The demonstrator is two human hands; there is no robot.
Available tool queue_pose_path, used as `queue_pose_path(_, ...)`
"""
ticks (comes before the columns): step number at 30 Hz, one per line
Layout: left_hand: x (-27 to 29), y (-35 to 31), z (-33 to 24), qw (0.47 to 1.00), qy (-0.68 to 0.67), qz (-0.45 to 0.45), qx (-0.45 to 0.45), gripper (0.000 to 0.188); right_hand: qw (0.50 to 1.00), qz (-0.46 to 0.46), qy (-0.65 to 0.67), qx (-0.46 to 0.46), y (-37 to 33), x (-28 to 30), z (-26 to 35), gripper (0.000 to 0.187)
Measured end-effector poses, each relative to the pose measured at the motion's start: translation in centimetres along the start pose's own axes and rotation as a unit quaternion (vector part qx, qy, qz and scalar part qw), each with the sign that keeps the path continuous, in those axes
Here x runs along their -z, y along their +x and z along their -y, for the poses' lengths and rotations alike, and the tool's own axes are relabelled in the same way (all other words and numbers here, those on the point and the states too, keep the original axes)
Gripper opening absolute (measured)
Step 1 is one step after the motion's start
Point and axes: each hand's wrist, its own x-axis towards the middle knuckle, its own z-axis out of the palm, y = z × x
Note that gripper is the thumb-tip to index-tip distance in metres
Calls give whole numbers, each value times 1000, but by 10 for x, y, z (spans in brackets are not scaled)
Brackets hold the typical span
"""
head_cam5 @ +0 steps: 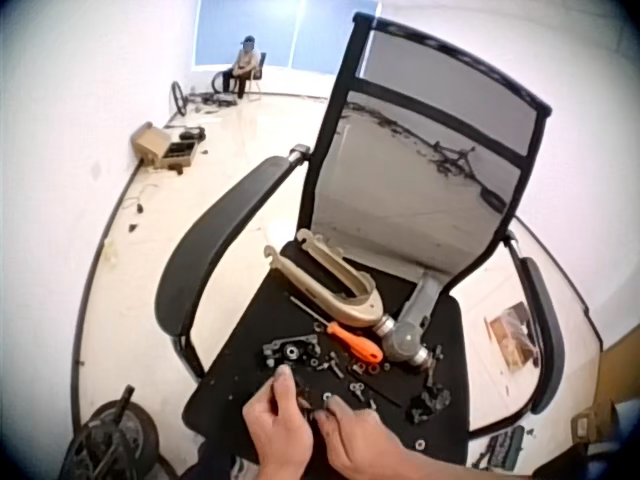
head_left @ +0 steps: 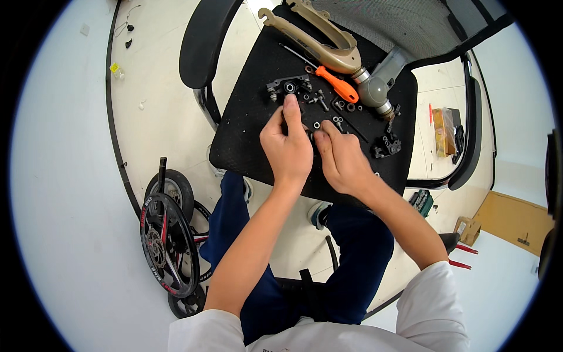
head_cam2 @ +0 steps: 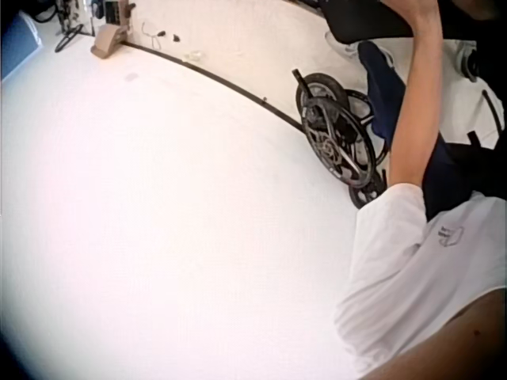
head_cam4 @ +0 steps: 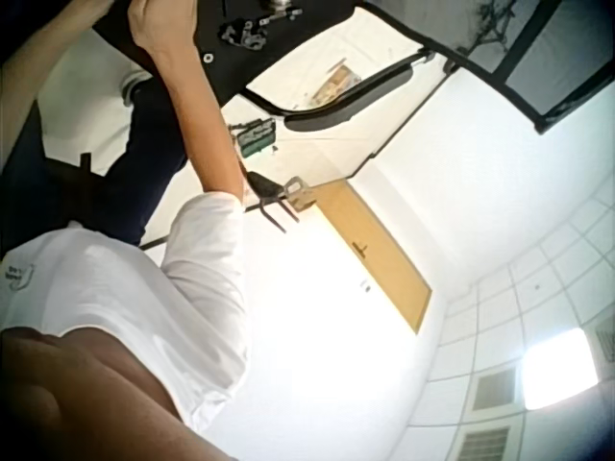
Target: The person assembles small bicycle components on a black mat, using an Allen key to tighten screws and align parts. They repeatedly pick up, align, and fasten small metal pieces, occasionally placing them back on the mat.
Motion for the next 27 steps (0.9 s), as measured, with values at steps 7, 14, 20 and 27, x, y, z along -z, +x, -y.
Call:
queue_pose_path(7,10,10,6,953,183,18,-239,38,861,52,435,-259,-9,-17,9,45)
queue_pose_path(14,14,1,2,939,202,100,-262,36,749,72,539,-378,-23,-8,17,47)
queue_pose_path(20,15,-4,8,931,213,131,-267,37,709,71,557,-426,-30,1,26,47)
queue_pose_path(27,2,-3,4,966,128,131,-184,36,889,-31,379,-254,-31,-4,8,40)
